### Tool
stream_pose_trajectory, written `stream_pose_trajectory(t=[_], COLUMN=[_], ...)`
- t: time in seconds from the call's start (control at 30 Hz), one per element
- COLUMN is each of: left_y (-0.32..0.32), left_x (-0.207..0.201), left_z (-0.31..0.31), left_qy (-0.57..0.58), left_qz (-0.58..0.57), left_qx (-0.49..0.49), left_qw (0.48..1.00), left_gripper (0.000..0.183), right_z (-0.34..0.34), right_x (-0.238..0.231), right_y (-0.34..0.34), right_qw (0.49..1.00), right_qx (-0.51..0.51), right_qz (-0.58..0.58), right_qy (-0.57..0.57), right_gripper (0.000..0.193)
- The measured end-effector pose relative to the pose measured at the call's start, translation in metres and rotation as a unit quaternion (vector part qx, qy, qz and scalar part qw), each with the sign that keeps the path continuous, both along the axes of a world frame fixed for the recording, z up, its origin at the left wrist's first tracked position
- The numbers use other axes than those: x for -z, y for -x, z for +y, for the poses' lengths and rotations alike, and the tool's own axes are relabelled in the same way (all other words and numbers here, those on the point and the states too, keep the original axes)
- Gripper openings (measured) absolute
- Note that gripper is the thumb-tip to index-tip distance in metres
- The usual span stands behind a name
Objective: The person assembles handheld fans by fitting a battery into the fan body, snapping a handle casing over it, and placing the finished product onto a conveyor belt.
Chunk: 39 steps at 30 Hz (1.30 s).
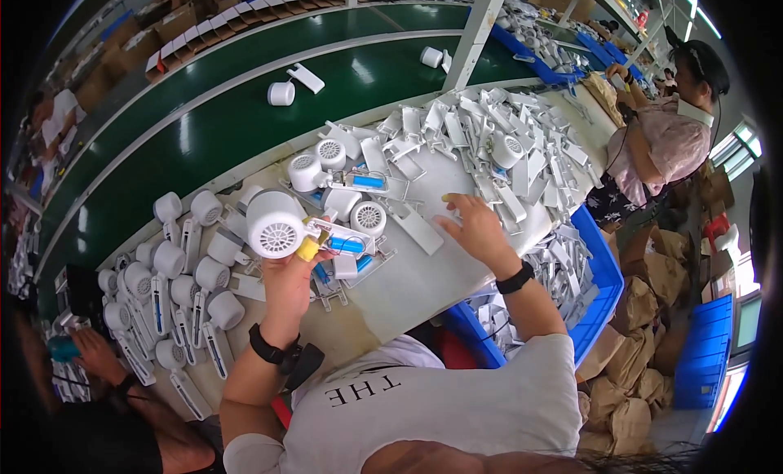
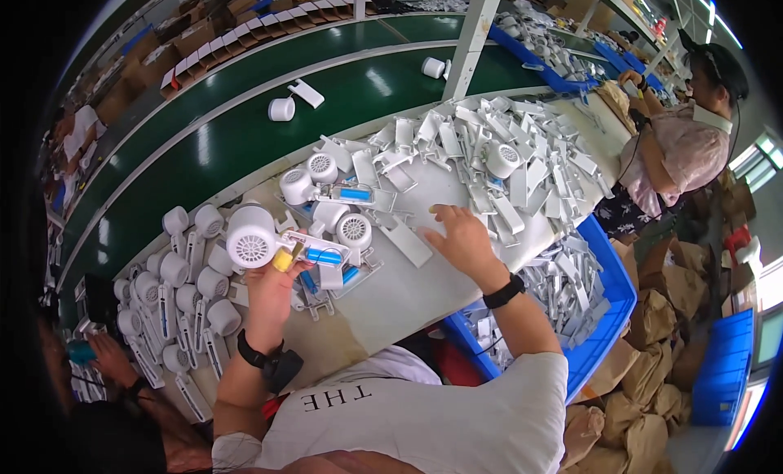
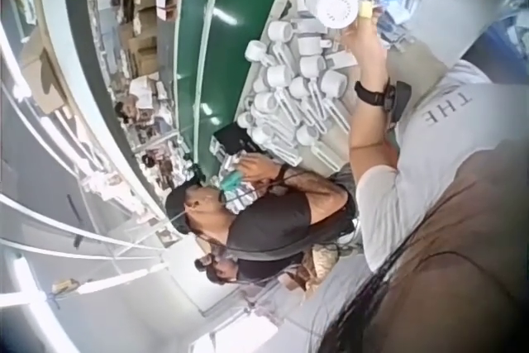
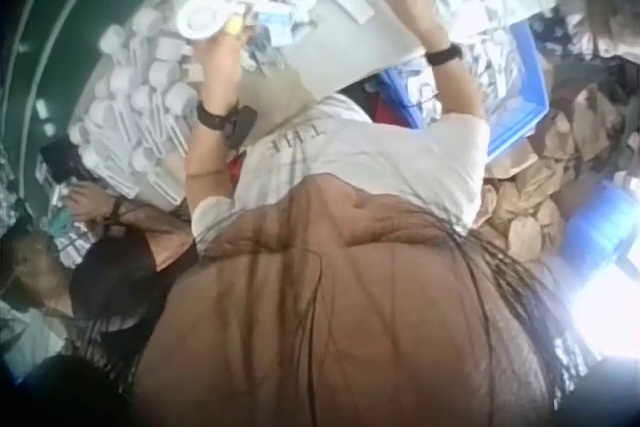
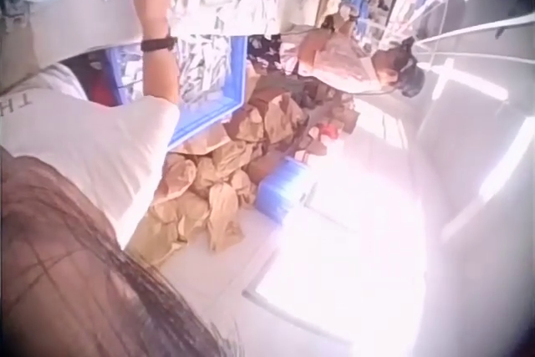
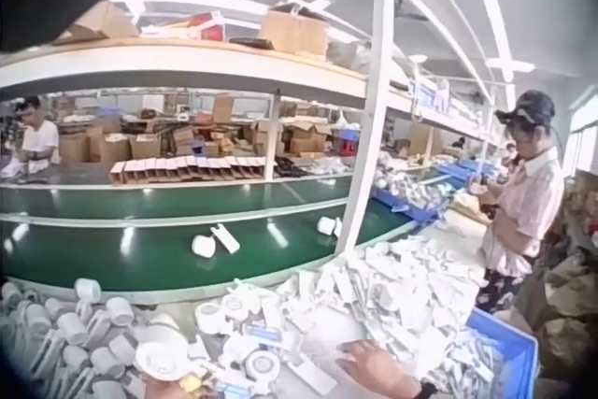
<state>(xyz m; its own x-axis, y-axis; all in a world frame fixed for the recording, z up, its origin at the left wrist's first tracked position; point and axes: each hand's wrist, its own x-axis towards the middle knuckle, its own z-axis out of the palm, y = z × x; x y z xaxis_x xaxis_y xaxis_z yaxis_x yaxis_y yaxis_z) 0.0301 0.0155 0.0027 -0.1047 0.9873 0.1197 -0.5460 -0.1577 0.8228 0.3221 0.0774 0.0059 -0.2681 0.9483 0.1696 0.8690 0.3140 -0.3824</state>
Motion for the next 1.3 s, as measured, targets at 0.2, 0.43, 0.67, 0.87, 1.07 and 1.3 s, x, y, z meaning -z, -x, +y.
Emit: stream_pose_trajectory(t=[0.2,0.43,0.67,0.87,1.07,1.3], left_y=[-0.026,-0.025,-0.021,-0.016,0.011,0.019], left_x=[0.008,0.016,0.023,0.012,-0.028,-0.035], left_z=[0.000,-0.004,-0.014,-0.013,-0.017,-0.027], left_qy=[0.009,0.020,0.014,-0.031,-0.107,-0.125], left_qz=[-0.038,-0.096,-0.062,-0.030,-0.055,-0.104], left_qx=[0.007,-0.035,-0.106,-0.236,-0.191,-0.164], left_qw=[0.999,0.995,0.992,0.971,0.974,0.973], left_gripper=[0.028,0.027,0.026,0.029,0.025,0.037], right_z=[-0.006,-0.036,-0.034,-0.036,-0.012,-0.043], right_x=[0.033,-0.036,-0.046,-0.026,-0.027,-0.056], right_y=[0.024,0.069,0.113,0.155,0.139,0.161], right_qw=[0.994,0.972,0.938,0.929,0.859,0.880], right_qx=[-0.072,-0.152,-0.292,-0.259,-0.266,-0.261], right_qz=[-0.058,0.133,0.089,0.025,0.386,0.390], right_qy=[-0.059,-0.124,-0.165,-0.263,0.206,0.076], right_gripper=[0.050,0.055,0.057,0.063,0.041,0.035])
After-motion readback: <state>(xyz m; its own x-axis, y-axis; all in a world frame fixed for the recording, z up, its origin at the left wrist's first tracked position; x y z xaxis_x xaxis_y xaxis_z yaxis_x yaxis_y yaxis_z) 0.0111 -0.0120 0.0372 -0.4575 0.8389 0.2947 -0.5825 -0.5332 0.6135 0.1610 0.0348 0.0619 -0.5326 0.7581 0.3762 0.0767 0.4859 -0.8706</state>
